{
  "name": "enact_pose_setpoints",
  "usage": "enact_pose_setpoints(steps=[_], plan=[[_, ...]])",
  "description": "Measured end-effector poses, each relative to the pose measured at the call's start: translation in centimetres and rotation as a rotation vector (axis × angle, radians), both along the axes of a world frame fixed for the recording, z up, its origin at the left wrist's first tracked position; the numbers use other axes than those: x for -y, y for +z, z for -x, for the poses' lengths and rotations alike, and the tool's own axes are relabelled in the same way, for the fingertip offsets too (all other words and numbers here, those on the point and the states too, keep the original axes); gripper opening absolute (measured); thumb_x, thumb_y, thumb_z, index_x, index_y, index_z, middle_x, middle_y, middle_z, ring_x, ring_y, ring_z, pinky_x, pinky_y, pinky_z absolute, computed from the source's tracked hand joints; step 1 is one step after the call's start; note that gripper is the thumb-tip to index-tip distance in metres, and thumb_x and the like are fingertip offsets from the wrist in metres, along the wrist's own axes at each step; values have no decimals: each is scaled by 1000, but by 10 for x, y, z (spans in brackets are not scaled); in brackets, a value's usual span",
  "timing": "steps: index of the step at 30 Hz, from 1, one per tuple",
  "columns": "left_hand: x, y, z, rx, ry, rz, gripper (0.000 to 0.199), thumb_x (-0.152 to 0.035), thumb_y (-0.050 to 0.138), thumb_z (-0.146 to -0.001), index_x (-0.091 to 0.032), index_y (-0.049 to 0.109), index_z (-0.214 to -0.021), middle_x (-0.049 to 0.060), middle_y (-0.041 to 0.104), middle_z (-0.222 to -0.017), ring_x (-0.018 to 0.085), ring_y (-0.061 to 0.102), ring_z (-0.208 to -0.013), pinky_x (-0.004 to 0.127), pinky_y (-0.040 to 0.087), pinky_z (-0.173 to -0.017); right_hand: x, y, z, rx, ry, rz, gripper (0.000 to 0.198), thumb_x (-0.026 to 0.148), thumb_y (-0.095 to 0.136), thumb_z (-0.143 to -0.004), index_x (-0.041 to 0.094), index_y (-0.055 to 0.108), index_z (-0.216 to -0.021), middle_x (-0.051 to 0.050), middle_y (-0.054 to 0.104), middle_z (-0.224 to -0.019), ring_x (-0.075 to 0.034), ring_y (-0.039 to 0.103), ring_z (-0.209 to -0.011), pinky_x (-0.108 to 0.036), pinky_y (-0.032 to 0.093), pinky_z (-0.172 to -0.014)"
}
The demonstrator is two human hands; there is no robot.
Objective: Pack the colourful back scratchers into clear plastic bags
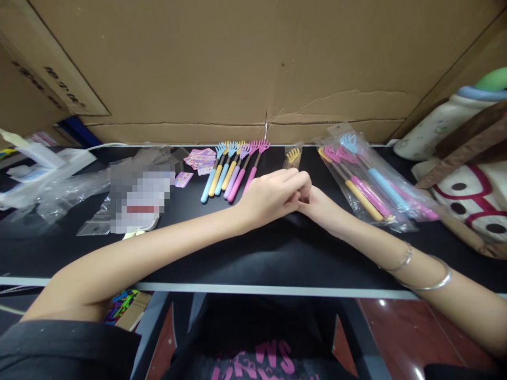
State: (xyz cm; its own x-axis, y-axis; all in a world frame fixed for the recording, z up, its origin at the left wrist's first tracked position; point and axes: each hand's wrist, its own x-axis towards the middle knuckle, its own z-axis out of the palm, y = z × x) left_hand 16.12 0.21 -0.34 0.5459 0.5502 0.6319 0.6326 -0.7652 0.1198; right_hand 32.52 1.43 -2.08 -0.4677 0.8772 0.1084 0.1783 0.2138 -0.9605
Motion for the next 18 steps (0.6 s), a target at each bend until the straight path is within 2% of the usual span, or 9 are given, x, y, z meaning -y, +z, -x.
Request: enact_pose_setpoints(steps=[4, 9, 13, 18], plan=[[-2, -6, 3, -9, -17, -117, 15, -8, 47, -86, -19, 56, -91, -1, 64, -82, 12, 62, -79, 23, 39, -61, 3, 3, -1, -221, 13, 338, 35, 32, 81, -69, 22, 58, -93, -1, 73, -92, -20, 71, -90, -42, 55, -91], [-6, -17, 14, -18, -24, -198, 13, -10, 46, -90, -18, 55, -94, -2, 66, -80, 11, 63, -77, 22, 41, -61, -2, 3, -5, -343, -29, 583, 18, 33, 72, -82, 22, 58, -86, -2, 74, -87, -17, 71, -87, -38, 54, -92], [-5, -21, 17, -28, -30, -317, 14, -10, 45, -92, -19, 53, -85, -2, 64, -76, 10, 62, -72, 22, 37, -55, -1, 5, -5, -375, -27, 650, 13, 33, 68, -88, 23, 61, -88, 0, 73, -84, -15, 71, -81, -34, 56, -84], [-4, -18, 12, -92, -42, -549, 18, -11, 48, -96, -19, 51, -80, -3, 63, -73, 10, 61, -71, 23, 35, -53, 5, 11, -4, -357, -48, 633, 12, 27, 73, -83, 22, 65, -92, 1, 71, -85, -14, 69, -83, -31, 56, -85]])
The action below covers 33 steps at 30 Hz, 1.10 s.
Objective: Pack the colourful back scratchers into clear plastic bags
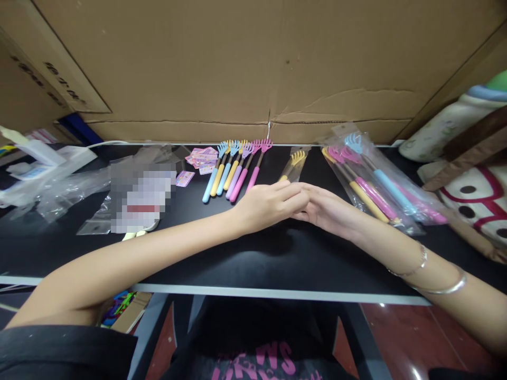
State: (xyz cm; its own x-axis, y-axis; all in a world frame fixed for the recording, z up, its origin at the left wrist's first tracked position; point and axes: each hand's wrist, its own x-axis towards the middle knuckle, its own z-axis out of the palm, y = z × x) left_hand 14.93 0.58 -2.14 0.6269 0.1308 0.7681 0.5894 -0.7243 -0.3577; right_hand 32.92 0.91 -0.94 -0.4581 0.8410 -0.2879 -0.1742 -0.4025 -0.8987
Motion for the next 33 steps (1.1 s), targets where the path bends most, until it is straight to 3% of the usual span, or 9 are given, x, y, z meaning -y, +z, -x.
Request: enact_pose_setpoints(steps=[7, 11, 14, 17, 21, 24, 26, 30, 33], plan=[[-2, -2, 0, -26, -52, -21, 17, -9, 50, -97, -18, 56, -83, -2, 65, -76, 11, 63, -77, 22, 42, -59, -1, -4, 2, 39, -80, -44, 33, 23, 86, -62, 22, 65, -87, 5, 67, -77, -9, 64, -72, -28, 54, -82], [-2, -4, 5, -80, -123, 90, 14, -14, 49, -99, -18, 62, -101, 0, 70, -90, 14, 64, -94, 23, 50, -78, -4, -6, 2, 31, -133, -62, 37, 23, 86, -62, 23, 61, -89, 6, 70, -80, -8, 64, -68, -23, 54, -71], [0, 0, 12, -38, -158, 356, 16, -25, 54, -99, -19, 62, -112, 4, 70, -103, 17, 61, -106, 26, 52, -85, -3, -2, 2, 0, -138, -77, 39, 21, 87, -62, 23, 59, -88, 6, 70, -80, -9, 67, -72, -23, 56, -74], [1, 11, 22, 120, -158, 605, 20, -32, 61, -95, -19, 62, -110, 6, 69, -105, 17, 59, -106, 29, 51, -88, -1, 4, 2, -17, -121, -107, 38, 20, 86, -64, 23, 58, -89, 4, 72, -85, -12, 72, -81, -30, 57, -86], [-4, 29, 36, 296, -102, 925, 19, -30, 53, -97, -16, 62, -89, 3, 67, -86, 12, 61, -78, 22, 48, -70, -1, 6, 0, 21, -80, -87, 40, 20, 85, -66, 24, 56, -94, 3, 74, -88, -14, 74, -83, -32, 58, -87], [-7, 34, 43, 201, -54, 1291, 34, -35, 45, -98, -15, 62, -76, -1, 60, -64, 9, 56, -58, 19, 43, -59, -2, 4, -1, 27, -27, -91, 45, 21, 86, -64, 24, 55, -96, 4, 73, -84, -13, 74, -78, -31, 57, -85], [-5, 34, 44, 140, -38, 1511, 40, -42, 43, -98, -15, 64, -78, -1, 59, -61, 9, 54, -53, 19, 43, -54, -2, 3, -1, 17, 6, -111, 45, 23, 87, -64, 25, 54, -96, 5, 72, -82, -14, 74, -77, -33, 57, -86], [3, 30, 38, 204, -155, 1906, 55, -65, 44, -93, -15, 64, -87, 2, 65, -71, 10, 58, -55, 21, 50, -54, 2, 7, 0, 3, 72, -159, 45, 26, 86, -67, 26, 54, -98, 6, 71, -84, -16, 74, -82, -39, 57, -88], [4, 29, 35, 339, -245, 2045, 63, -77, 55, -80, -15, 61, -86, 2, 66, -75, 10, 60, -61, 23, 54, -62, 4, 10, 0, 15, 112, -183, 46, 27, 85, -68, 26, 52, -99, 5, 72, -86, -18, 74, -81, -42, 57, -88]])
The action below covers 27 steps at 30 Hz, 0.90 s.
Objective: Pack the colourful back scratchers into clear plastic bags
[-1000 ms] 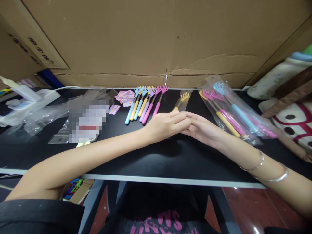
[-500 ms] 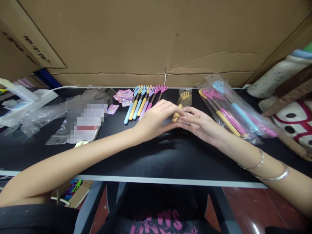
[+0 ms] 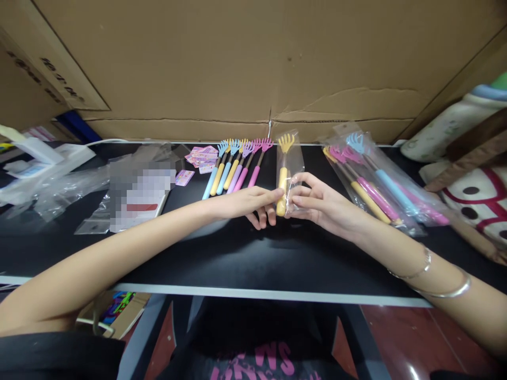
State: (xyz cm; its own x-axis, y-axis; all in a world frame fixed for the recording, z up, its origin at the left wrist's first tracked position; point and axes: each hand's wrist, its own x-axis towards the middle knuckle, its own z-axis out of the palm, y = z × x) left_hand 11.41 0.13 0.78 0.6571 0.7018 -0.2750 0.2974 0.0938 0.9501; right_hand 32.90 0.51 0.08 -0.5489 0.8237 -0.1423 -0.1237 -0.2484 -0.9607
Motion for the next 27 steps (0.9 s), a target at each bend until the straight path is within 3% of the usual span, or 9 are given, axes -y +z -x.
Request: enact_pose_setpoints(steps=[2, 9, 16, 23, 27], plan=[[-1, -1, 1, 33, 11, 40, 62, -77, 62, -76, -15, 61, -88, 1, 66, -77, 9, 60, -63, 23, 55, -65, 0, 0, 0, 9, 7, -12, 45, 28, 85, -69, 26, 51, -98, 5, 73, -85, -18, 74, -80, -41, 58, -87], [-3, -6, 4, 39, -7, 94, 46, -59, 70, -81, -16, 60, -93, 1, 67, -84, 8, 62, -67, 23, 57, -67, -6, -8, -1, 76, -12, -82, 46, 32, 85, -70, 25, 51, -99, 5, 71, -82, -15, 73, -76, -34, 58, -79], [-1, -6, -2, -5, 93, 23, 46, -54, 76, -76, -15, 54, -82, -2, 64, -77, 6, 60, -61, 20, 54, -58, -8, -11, -2, 114, -53, -124, 49, 34, 86, -69, 25, 53, -104, 4, 71, -81, -15, 72, -79, -28, 56, -74], [1, -8, -3, -1, 92, -53, 38, -47, 75, -80, -15, 54, -80, -3, 63, -76, 5, 60, -60, 17, 53, -55, -8, -11, 0, 175, -61, -96, 48, 33, 86, -68, 25, 55, -104, 5, 68, -79, -14, 70, -74, -28, 56, -70], [1, -10, -1, -19, 86, -174, 34, -45, 70, -83, -16, 54, -83, -2, 63, -78, 7, 62, -63, 17, 54, -55, -8, -10, -1, 190, -73, -98, 47, 30, 85, -69, 26, 56, -106, 5, 67, -84, -13, 69, -76, -27, 57, -71]])
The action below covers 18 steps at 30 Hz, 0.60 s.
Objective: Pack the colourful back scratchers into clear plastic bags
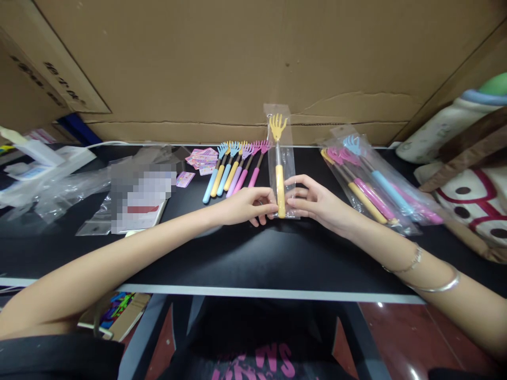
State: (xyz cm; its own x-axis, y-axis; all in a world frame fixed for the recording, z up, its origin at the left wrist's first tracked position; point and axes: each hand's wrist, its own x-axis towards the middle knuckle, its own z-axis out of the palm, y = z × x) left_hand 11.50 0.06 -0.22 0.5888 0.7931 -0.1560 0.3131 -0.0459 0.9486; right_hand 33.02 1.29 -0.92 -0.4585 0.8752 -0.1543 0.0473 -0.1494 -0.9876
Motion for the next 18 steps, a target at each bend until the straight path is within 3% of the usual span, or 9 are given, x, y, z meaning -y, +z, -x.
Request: enact_pose_setpoints(steps=[6, 18], plan=[[2, -1, 1, -46, 5, -106, 32, -45, 67, -84, -16, 53, -82, -1, 64, -78, 9, 62, -63, 20, 54, -54, 0, -1, -2, -16, 78, -8, 53, 24, 83, -69, 27, 55, -114, 5, 66, -87, -14, 72, -80, -33, 60, -80], [-4, -4, 5, -23, 14, -73, 26, -39, 66, -87, -15, 55, -86, -1, 65, -75, 7, 61, -58, 18, 53, -52, 0, -3, -1, -13, 78, 18, 58, 27, 82, -72, 27, 52, -121, 7, 67, -79, -12, 69, -75, -30, 57, -76]])
